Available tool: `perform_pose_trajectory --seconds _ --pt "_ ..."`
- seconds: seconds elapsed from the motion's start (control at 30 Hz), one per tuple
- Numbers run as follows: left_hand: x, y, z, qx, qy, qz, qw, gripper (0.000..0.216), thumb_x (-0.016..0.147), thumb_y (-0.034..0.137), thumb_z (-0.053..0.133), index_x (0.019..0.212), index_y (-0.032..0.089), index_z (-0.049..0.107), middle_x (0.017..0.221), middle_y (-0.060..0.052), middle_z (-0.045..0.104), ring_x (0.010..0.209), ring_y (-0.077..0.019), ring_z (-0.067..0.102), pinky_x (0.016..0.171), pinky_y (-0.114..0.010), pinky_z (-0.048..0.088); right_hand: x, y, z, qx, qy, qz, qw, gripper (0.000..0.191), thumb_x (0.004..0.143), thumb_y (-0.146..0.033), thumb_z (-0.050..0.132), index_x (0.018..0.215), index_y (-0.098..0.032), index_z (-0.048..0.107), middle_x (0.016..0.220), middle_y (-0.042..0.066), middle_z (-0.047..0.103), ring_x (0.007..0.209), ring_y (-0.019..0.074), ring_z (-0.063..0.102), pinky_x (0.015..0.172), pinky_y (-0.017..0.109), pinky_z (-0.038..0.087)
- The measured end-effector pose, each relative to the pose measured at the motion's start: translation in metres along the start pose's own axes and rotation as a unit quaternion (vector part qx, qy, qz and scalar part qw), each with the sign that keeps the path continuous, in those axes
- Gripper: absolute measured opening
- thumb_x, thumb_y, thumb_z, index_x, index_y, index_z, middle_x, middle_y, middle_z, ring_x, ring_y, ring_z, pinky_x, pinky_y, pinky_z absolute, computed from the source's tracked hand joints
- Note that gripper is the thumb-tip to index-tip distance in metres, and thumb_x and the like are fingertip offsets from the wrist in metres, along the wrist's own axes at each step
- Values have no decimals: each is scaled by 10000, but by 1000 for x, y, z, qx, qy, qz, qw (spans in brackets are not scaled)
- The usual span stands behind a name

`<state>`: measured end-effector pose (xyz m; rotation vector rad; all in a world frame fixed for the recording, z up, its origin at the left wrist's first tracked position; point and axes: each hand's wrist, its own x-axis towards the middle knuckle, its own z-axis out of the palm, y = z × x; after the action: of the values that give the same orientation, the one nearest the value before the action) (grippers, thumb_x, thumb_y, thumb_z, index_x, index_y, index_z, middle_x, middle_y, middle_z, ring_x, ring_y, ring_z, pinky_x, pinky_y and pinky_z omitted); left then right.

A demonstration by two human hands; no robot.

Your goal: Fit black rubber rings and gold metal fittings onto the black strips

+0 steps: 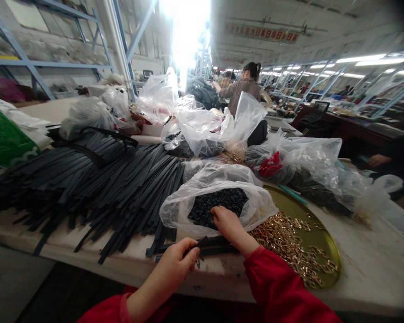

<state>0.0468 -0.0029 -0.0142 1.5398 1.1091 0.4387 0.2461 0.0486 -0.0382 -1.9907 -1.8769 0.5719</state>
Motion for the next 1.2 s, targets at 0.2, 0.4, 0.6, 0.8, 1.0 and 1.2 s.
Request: perform_pose_trajectory --seconds 0.2,0.4,0.6,0.8,1.0,1.2 --pt "-6 19 -7 -6 43 28 999 288 816 378 419 849 142 582 548 57 448 479 -94 402 475 -198 312 -48 -19 -21 295 -52 0 954 273 845 -283 411 1035 -167 570 802 25 649 706 138 622 696 278 481" --pt "-13 29 -1 12 37 57 998 269 811 333 434 844 130 606 558 45 477 525 -101 438 509 -199 327 -82 -33 -12 655 -75 113 743 248 630 -289 719 826 -172 624 756 -3 658 627 99 593 666 252 467" --pt "-13 26 -1 23 43 37 998 282 811 338 430 844 119 605 567 41 482 526 -101 441 499 -197 324 -85 -33 -4 686 -49 106 719 238 625 -274 734 817 -184 627 742 -15 649 601 85 574 609 223 457" --pt "-12 28 1 -6 13 4 1000 261 793 345 444 797 132 594 491 78 413 443 -78 362 454 -187 285 -92 -34 2 633 20 40 773 186 649 -287 714 775 -204 605 792 -18 631 654 108 592 647 241 481" --pt "-8 22 0 -4 18 -16 1000 256 783 366 444 728 148 566 453 88 393 403 -74 343 428 -186 266 -91 -37 9 588 58 18 806 153 662 -300 691 762 -210 618 954 25 647 791 155 608 733 280 488" --pt "-5 19 1 0 33 -11 999 238 774 343 447 704 148 566 480 75 410 440 -82 368 441 -184 279 -93 -37 8 582 31 50 811 229 720 -388 618 842 -198 658 1025 65 652 873 207 611 770 340 492"
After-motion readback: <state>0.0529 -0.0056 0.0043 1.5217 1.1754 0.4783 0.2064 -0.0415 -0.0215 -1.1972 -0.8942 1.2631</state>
